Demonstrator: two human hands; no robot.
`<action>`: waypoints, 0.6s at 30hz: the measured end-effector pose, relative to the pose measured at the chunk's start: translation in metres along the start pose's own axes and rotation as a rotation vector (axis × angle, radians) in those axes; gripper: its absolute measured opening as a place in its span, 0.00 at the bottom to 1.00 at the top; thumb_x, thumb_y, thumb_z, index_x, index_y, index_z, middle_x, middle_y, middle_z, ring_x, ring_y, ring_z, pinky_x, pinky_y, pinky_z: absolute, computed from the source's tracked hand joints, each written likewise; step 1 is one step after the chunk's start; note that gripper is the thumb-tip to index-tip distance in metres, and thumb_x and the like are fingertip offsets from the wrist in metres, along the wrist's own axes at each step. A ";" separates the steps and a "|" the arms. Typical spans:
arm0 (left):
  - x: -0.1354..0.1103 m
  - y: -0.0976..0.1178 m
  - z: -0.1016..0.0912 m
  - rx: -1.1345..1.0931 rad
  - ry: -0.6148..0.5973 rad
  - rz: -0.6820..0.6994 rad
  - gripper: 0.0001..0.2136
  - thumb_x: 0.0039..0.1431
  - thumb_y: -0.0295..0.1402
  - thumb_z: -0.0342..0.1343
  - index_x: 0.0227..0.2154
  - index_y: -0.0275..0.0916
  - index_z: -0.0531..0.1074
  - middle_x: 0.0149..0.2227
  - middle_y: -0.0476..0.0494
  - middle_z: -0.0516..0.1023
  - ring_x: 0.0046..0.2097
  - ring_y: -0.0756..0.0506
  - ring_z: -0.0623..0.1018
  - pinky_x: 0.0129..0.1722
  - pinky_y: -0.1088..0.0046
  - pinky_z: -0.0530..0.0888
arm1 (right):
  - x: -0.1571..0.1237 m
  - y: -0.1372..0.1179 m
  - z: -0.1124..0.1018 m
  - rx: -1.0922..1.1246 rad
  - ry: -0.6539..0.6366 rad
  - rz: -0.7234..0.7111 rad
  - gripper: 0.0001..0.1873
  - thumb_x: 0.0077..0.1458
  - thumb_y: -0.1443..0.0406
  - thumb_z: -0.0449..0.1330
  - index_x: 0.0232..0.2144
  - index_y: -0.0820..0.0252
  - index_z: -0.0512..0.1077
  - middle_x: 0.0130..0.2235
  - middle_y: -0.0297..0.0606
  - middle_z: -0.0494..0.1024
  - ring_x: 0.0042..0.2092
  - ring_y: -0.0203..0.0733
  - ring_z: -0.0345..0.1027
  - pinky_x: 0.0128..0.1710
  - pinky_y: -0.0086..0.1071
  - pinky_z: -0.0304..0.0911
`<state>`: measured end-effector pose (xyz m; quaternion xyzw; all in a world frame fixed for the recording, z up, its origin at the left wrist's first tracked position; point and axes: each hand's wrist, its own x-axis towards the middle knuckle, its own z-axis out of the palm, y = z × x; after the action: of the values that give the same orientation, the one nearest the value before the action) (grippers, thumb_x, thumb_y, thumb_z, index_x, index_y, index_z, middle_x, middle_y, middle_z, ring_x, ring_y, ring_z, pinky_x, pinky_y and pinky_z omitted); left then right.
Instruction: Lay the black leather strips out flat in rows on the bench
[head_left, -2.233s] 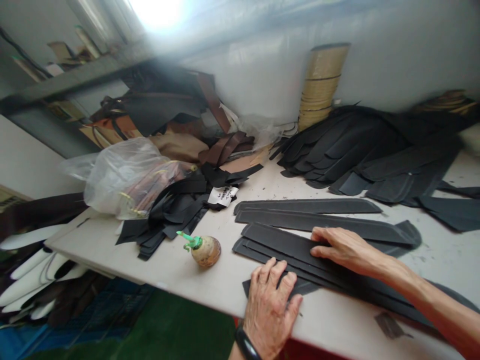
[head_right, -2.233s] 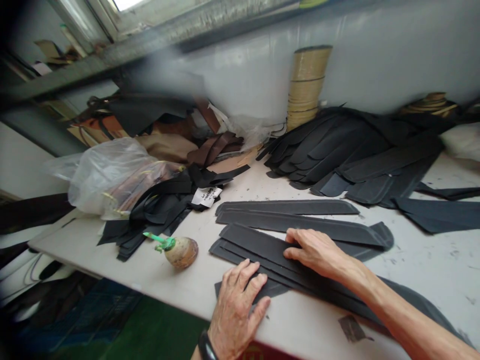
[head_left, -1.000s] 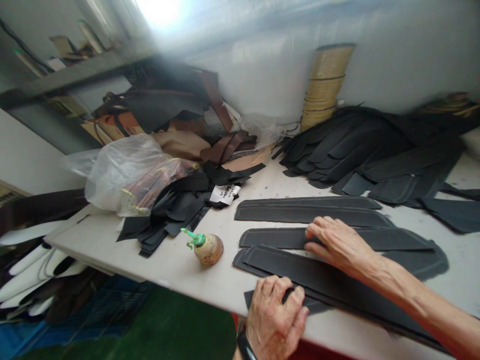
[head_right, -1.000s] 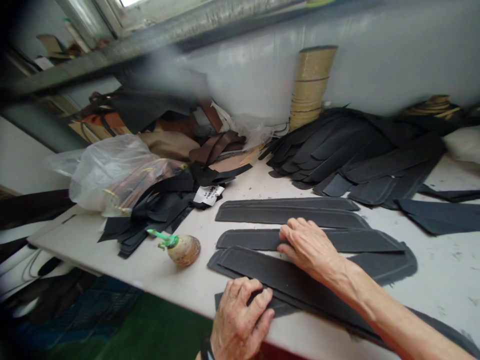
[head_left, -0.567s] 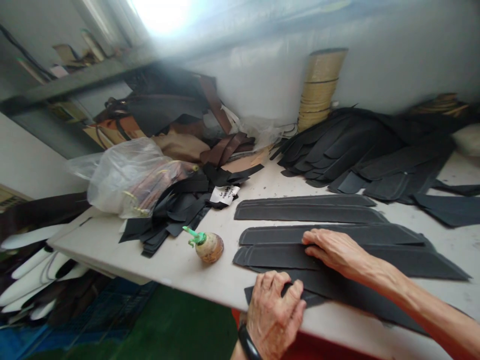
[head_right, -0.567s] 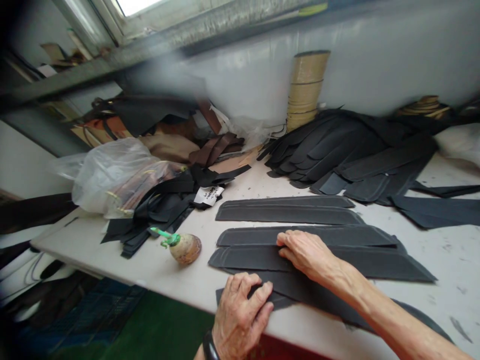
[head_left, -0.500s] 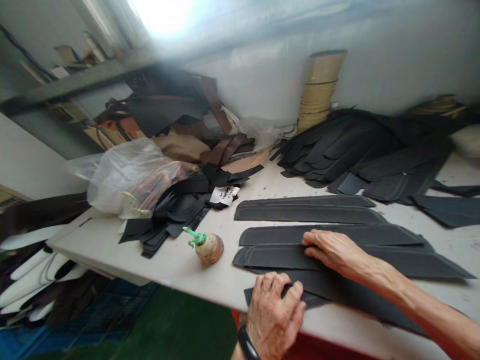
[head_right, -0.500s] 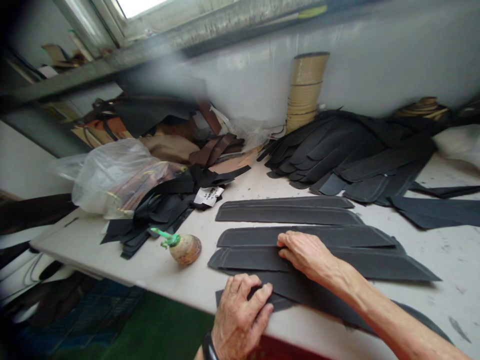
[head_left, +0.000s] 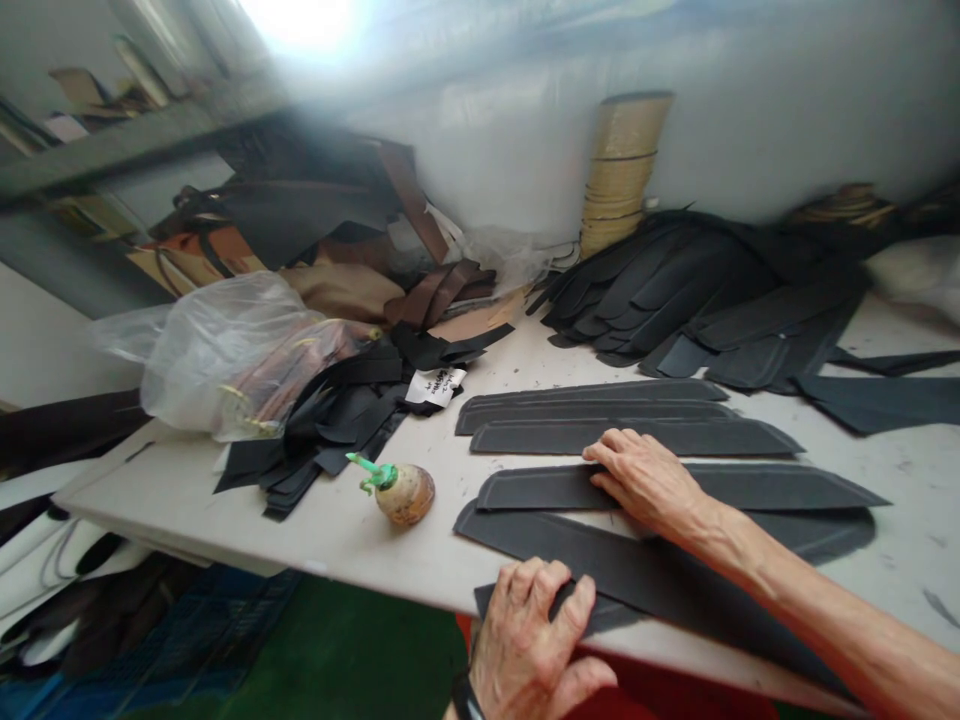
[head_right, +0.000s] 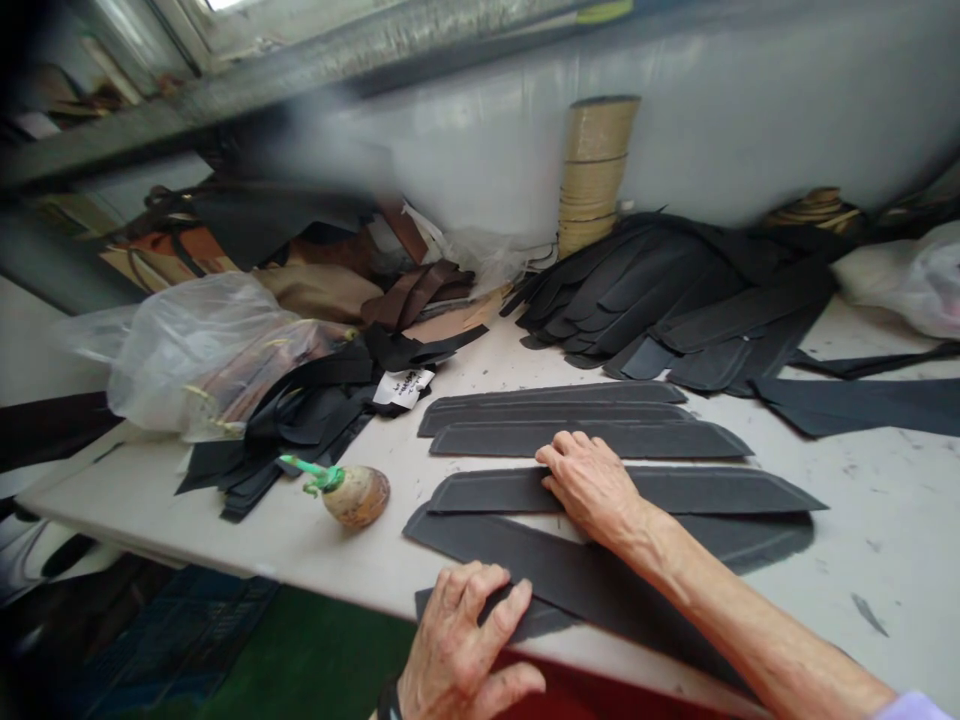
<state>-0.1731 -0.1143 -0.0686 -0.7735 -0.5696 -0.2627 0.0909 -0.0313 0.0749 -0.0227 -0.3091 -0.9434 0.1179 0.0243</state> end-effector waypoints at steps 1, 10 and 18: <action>0.000 -0.001 -0.002 0.023 -0.019 0.019 0.21 0.60 0.47 0.46 0.47 0.38 0.70 0.42 0.40 0.74 0.43 0.41 0.71 0.42 0.63 0.70 | -0.008 -0.004 -0.002 0.001 -0.001 -0.008 0.10 0.57 0.67 0.51 0.41 0.58 0.69 0.41 0.44 0.69 0.44 0.50 0.63 0.43 0.41 0.57; -0.005 -0.007 -0.015 0.071 -0.026 0.226 0.12 0.61 0.27 0.46 0.42 0.36 0.73 0.43 0.42 0.78 0.46 0.43 0.74 0.41 0.69 0.74 | -0.078 -0.024 0.006 0.143 -0.113 -0.088 0.28 0.43 0.69 0.56 0.50 0.58 0.67 0.53 0.45 0.66 0.50 0.52 0.60 0.50 0.48 0.54; -0.011 -0.012 -0.036 -0.040 -0.047 0.246 0.13 0.63 0.27 0.42 0.41 0.35 0.72 0.39 0.42 0.80 0.43 0.45 0.77 0.38 0.69 0.75 | -0.072 -0.017 -0.010 0.087 -0.124 -0.095 0.14 0.54 0.74 0.48 0.37 0.57 0.70 0.40 0.41 0.72 0.41 0.46 0.64 0.43 0.43 0.57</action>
<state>-0.1979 -0.1352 -0.0461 -0.8451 -0.4670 -0.2426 0.0938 0.0184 0.0210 -0.0073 -0.2547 -0.9507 0.1765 -0.0149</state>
